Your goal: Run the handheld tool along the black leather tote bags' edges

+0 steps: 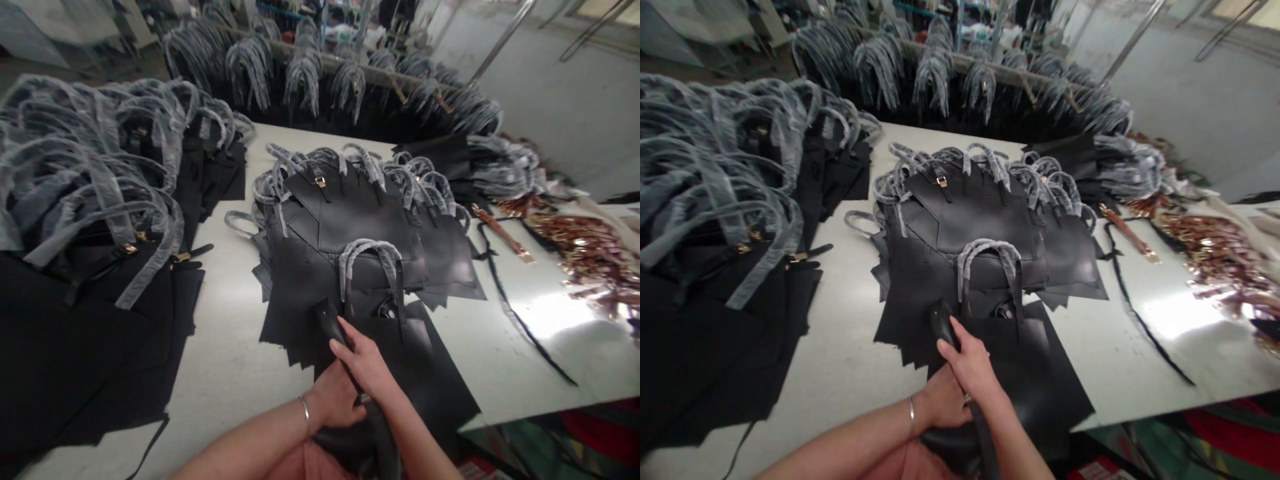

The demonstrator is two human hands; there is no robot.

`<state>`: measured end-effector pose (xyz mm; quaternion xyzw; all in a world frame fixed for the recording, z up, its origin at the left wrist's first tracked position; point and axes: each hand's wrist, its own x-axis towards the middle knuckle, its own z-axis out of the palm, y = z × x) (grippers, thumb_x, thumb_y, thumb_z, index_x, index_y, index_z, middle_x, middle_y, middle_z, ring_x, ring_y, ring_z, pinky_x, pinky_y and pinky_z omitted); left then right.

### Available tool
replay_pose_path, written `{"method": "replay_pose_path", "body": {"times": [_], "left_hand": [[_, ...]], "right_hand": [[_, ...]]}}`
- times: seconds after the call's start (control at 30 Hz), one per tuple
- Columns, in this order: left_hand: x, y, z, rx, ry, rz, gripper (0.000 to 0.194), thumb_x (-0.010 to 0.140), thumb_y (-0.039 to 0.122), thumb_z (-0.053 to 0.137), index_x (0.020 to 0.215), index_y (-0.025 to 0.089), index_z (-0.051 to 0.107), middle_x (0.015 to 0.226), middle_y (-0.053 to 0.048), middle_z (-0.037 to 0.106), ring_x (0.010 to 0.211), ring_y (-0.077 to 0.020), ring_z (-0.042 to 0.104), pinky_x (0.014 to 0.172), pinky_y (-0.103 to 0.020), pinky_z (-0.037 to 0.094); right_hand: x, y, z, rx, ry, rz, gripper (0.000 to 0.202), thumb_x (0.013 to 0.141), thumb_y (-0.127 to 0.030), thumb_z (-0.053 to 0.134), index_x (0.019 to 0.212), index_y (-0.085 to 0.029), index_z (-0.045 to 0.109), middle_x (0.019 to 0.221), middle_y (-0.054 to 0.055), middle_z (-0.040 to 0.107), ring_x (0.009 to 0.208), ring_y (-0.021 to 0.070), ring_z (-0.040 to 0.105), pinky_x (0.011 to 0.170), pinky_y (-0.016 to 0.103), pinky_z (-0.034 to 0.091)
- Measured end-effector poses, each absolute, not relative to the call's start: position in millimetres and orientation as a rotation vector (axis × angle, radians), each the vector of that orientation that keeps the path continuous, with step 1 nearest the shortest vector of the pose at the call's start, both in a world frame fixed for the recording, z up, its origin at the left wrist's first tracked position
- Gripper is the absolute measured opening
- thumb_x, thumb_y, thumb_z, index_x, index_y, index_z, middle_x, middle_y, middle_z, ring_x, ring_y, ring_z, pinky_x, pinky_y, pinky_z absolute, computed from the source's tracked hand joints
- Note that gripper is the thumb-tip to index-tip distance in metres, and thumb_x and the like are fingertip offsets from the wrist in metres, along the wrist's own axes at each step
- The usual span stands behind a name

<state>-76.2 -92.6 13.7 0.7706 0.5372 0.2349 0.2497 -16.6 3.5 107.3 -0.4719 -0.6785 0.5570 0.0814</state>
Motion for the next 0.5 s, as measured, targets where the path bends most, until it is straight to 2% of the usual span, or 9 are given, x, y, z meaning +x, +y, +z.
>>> {"method": "replay_pose_path", "body": {"times": [0.07, 0.13, 0.17, 0.23, 0.33, 0.43, 0.5], "left_hand": [[-76.7, -91.6, 13.7, 2.163, 1.476, 0.634, 0.061, 0.091, 0.048, 0.052, 0.143, 0.016, 0.045, 0.148, -0.012, 0.047, 0.145, -0.0299, 0.027, 0.120, -0.049, 0.019], [-77.8, -90.4, 11.3, 2.191, 1.525, 0.652, 0.054, 0.093, 0.042, 0.051, 0.140, 0.017, 0.048, 0.151, -0.011, 0.043, 0.145, -0.0275, 0.028, 0.120, -0.048, 0.021], [-79.4, -89.2, 10.0, 2.181, 1.573, 0.681, 0.048, 0.094, 0.035, 0.050, 0.139, 0.017, 0.049, 0.152, -0.010, 0.043, 0.144, -0.0255, 0.031, 0.119, -0.046, 0.024], [-85.8, -84.4, 9.5, 2.129, 1.717, 0.756, 0.042, 0.093, 0.021, 0.047, 0.135, 0.017, 0.052, 0.150, -0.011, 0.045, 0.138, -0.0232, 0.040, 0.116, -0.044, 0.030], [-104.2, -68.8, 15.5, 2.024, 2.003, 0.784, 0.040, 0.092, 0.018, 0.047, 0.132, 0.015, 0.054, 0.144, -0.015, 0.050, 0.133, -0.0294, 0.044, 0.114, -0.051, 0.028], [-125.4, -48.9, 27.5, 1.924, 2.222, 0.622, 0.048, 0.091, 0.030, 0.055, 0.132, 0.006, 0.052, 0.136, -0.023, 0.052, 0.124, -0.0363, 0.048, 0.103, -0.051, 0.037], [-136.0, -38.5, 36.7, 1.917, 2.262, 0.456, 0.051, 0.089, 0.037, 0.058, 0.129, 0.006, 0.053, 0.127, -0.022, 0.056, 0.113, -0.0369, 0.052, 0.094, -0.049, 0.041]], "right_hand": [[-1.1, 7.7, 119.2, -1.393, -1.760, 1.659, 0.065, 0.078, -0.043, 0.070, 0.137, -0.021, 0.057, 0.124, 0.009, 0.070, 0.113, 0.0277, 0.065, 0.100, 0.040, 0.049], [31.2, 13.3, 135.7, -1.485, -1.480, 1.609, 0.074, 0.076, -0.049, 0.072, 0.141, -0.020, 0.052, 0.101, 0.007, 0.076, 0.082, 0.0234, 0.071, 0.074, 0.034, 0.058], [52.6, 15.7, 144.4, -1.557, -1.372, 1.563, 0.079, 0.075, -0.051, 0.073, 0.143, -0.021, 0.049, 0.086, 0.004, 0.076, 0.064, 0.0196, 0.068, 0.060, 0.031, 0.056], [102.7, 17.1, 160.1, -1.664, -1.199, 1.397, 0.081, 0.071, -0.054, 0.076, 0.140, -0.020, 0.051, 0.069, -0.001, 0.071, 0.049, 0.0148, 0.060, 0.045, 0.025, 0.049], [185.2, 5.3, 176.3, -1.815, -0.978, 1.168, 0.077, 0.064, -0.054, 0.080, 0.129, -0.018, 0.059, 0.065, -0.002, 0.069, 0.045, 0.0140, 0.058, 0.040, 0.023, 0.046], [257.3, -23.3, 184.6, -1.944, -0.699, 0.923, 0.079, 0.057, -0.053, 0.083, 0.123, -0.019, 0.059, 0.061, -0.003, 0.068, 0.043, 0.0157, 0.059, 0.039, 0.025, 0.049], [289.1, -46.4, 185.0, -2.010, -0.573, 0.836, 0.078, 0.055, -0.052, 0.085, 0.120, -0.018, 0.058, 0.057, -0.004, 0.067, 0.041, 0.0167, 0.058, 0.039, 0.026, 0.050]]}}
